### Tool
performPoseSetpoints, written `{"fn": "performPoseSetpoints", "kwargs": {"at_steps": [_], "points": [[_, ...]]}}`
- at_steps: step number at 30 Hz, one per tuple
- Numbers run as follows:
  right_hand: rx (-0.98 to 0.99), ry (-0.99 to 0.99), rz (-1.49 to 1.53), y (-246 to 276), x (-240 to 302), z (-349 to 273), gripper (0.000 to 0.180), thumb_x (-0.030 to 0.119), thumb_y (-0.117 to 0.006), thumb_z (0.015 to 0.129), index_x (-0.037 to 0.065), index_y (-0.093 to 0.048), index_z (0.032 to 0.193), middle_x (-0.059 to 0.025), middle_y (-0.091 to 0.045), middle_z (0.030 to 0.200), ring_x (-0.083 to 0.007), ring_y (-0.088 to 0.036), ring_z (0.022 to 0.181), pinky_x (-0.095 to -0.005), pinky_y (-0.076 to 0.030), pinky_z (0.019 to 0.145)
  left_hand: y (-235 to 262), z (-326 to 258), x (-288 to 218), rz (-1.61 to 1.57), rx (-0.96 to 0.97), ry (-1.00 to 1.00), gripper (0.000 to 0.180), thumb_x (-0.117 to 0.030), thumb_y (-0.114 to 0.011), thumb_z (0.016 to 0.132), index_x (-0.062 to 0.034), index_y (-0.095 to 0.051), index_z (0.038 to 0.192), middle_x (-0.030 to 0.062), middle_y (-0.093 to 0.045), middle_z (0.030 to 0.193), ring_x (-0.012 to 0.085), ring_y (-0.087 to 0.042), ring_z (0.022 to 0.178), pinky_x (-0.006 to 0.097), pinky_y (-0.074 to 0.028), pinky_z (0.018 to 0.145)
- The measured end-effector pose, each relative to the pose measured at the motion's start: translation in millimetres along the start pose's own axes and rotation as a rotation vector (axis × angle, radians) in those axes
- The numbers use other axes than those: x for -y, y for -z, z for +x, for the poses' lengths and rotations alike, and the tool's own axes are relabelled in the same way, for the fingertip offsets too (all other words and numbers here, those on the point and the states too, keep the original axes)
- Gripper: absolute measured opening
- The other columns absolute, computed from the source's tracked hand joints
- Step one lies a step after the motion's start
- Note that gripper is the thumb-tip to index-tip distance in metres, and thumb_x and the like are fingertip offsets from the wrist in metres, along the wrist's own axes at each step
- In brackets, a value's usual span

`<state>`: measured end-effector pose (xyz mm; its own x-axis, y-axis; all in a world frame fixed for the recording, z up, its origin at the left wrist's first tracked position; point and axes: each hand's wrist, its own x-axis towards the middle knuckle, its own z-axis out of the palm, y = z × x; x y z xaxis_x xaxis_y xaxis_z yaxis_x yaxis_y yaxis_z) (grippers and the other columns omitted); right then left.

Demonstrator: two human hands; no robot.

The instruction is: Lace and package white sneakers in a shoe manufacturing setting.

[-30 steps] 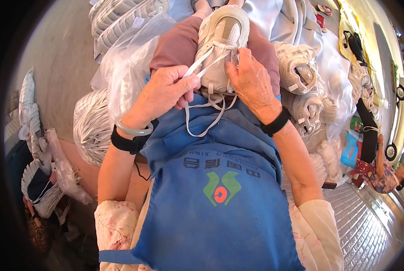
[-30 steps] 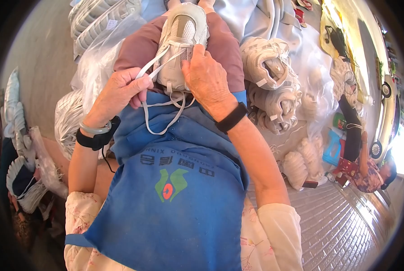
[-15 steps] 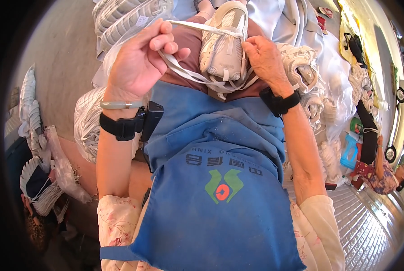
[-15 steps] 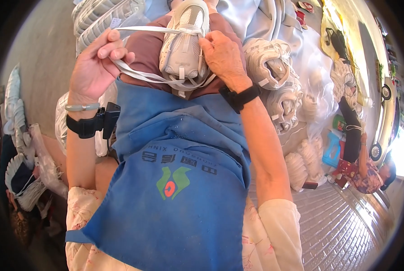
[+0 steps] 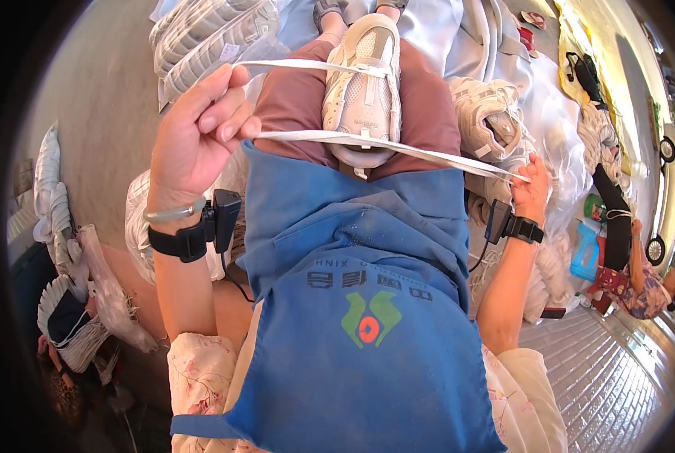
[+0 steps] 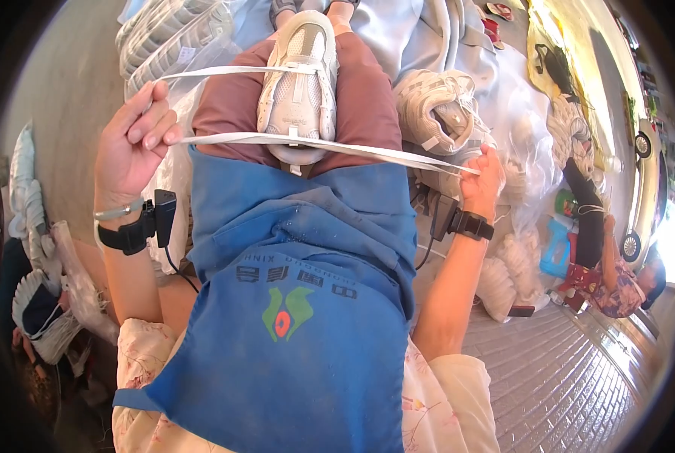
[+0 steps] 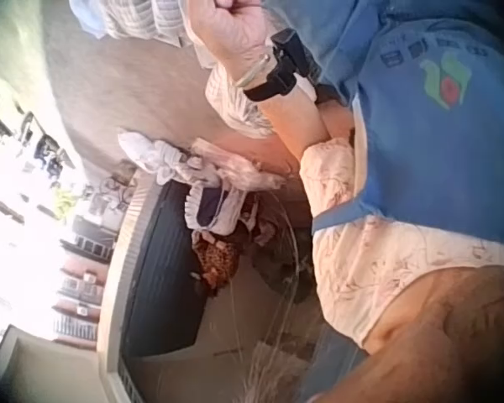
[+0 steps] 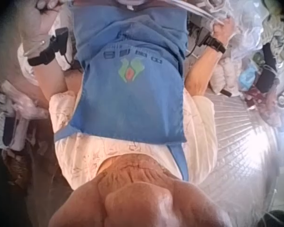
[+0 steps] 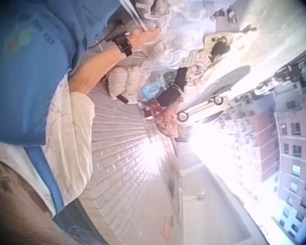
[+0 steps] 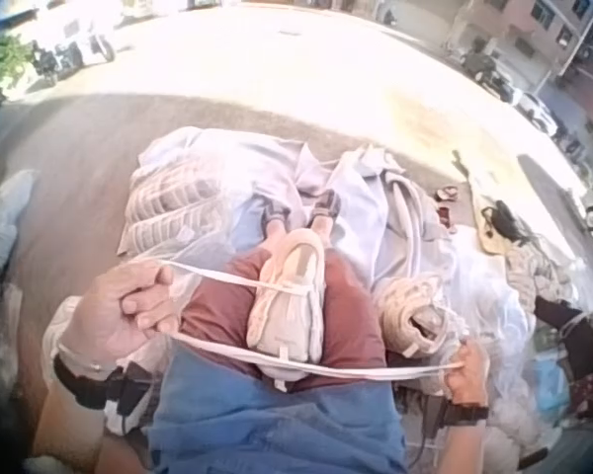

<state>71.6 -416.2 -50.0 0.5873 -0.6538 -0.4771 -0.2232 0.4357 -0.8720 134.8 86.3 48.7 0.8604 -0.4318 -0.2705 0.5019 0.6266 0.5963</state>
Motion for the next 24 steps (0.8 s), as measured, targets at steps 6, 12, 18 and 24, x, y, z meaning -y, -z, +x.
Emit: {"fn": "performPoseSetpoints", "kwargs": {"at_steps": [6, 12, 18, 24], "points": [[0.160, 0.142, -0.073, -47.8, 2.7, -42.4, 0.020, 0.018, -0.054, 0.094, -0.001, -0.057, 0.089, 0.0040, -0.030, 0.054, -0.0076, -0.029, 0.040, -0.0239, -0.024, 0.036, -14.3, -35.1, 15.9, 0.650, -0.369, -0.054, 0.032, -0.017, -0.048, 0.099, -0.0034, -0.053, 0.128, -0.0089, -0.033, 0.061, 0.0009, -0.030, 0.050, 0.019, -0.034, 0.052], [0.226, -0.077, 0.215, -63.8, -10.2, -40.9, 0.024, 0.022, -0.047, 0.097, 0.001, -0.053, 0.087, 0.0050, -0.028, 0.051, -0.0094, -0.025, 0.038, -0.0253, -0.024, 0.038, -13.3, -56.6, 23.5, 0.955, -0.375, 0.109, 0.026, -0.022, -0.053, 0.097, -0.0035, -0.062, 0.113, -0.0083, -0.041, 0.062, 0.0006, -0.035, 0.053, 0.019, -0.033, 0.052], [0.460, -0.392, 0.456, -72.1, 3.4, -59.8, 0.034, 0.032, -0.040, 0.100, 0.003, -0.053, 0.087, 0.0049, -0.029, 0.051, -0.0092, -0.028, 0.042, -0.0245, -0.029, 0.045, 10.5, -59.8, 18.7, 0.927, -0.277, 0.168, 0.022, -0.025, -0.049, 0.099, -0.0071, -0.055, 0.087, -0.0054, -0.042, 0.063, 0.0029, -0.040, 0.054, 0.020, -0.037, 0.053], [0.402, -0.337, 0.389, -74.6, 0.5, -62.7, 0.030, 0.029, -0.045, 0.099, 0.002, -0.054, 0.090, 0.0049, -0.029, 0.051, -0.0089, -0.032, 0.047, -0.0269, -0.037, 0.053, -4.4, -50.1, 16.9, 0.312, -0.353, -0.048, 0.022, -0.024, -0.043, 0.101, -0.0100, -0.045, 0.084, 0.0001, -0.044, 0.069, 0.0077, -0.043, 0.058, 0.024, -0.047, 0.054]]}}
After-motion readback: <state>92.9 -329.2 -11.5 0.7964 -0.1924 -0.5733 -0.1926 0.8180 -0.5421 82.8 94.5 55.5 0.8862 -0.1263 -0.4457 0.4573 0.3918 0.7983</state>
